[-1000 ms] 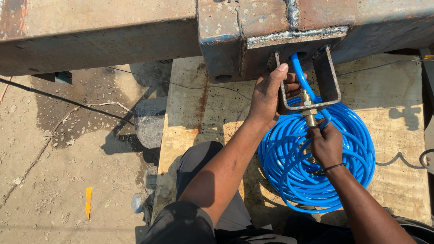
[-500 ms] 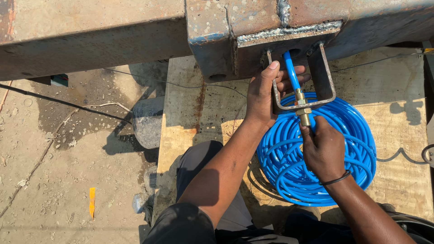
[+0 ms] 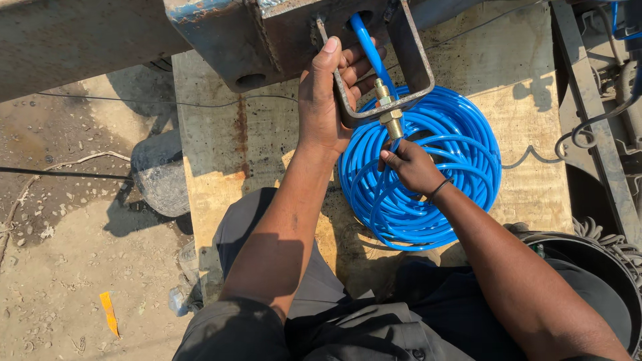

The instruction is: The person connects a blue hose to a metal fitting on a large metal structure. They repeatedly tighten the brass connector by hand to secure the hose in place.

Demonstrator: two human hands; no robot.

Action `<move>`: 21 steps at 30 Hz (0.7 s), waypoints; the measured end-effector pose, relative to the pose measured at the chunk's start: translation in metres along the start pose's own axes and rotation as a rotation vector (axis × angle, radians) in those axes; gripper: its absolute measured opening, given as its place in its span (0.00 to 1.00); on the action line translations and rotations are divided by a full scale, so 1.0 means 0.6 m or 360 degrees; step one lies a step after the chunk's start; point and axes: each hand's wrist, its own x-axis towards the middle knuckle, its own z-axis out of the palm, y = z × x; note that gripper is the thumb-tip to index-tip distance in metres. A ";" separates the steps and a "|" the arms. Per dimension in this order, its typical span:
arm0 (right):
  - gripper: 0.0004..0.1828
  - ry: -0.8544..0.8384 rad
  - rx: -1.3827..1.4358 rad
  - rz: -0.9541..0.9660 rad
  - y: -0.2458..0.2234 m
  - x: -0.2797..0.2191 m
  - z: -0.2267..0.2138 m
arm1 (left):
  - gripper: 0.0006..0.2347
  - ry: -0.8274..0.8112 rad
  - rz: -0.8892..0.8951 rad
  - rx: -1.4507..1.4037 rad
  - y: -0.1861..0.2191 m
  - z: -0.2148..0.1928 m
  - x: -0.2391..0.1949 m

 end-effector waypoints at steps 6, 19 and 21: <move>0.21 -0.0011 -0.0077 0.0040 -0.114 -0.025 0.016 | 0.20 -0.0057 -0.0034 -0.0006 0.000 -0.015 -0.002; 0.13 -0.0530 -0.0748 -0.0535 -0.250 -0.138 -0.026 | 0.29 0.0044 -0.0160 0.0060 0.024 -0.004 -0.005; 0.13 -0.0348 -0.0673 -0.0633 -0.250 -0.155 -0.069 | 0.28 0.0088 -0.0213 0.0012 0.026 0.001 -0.012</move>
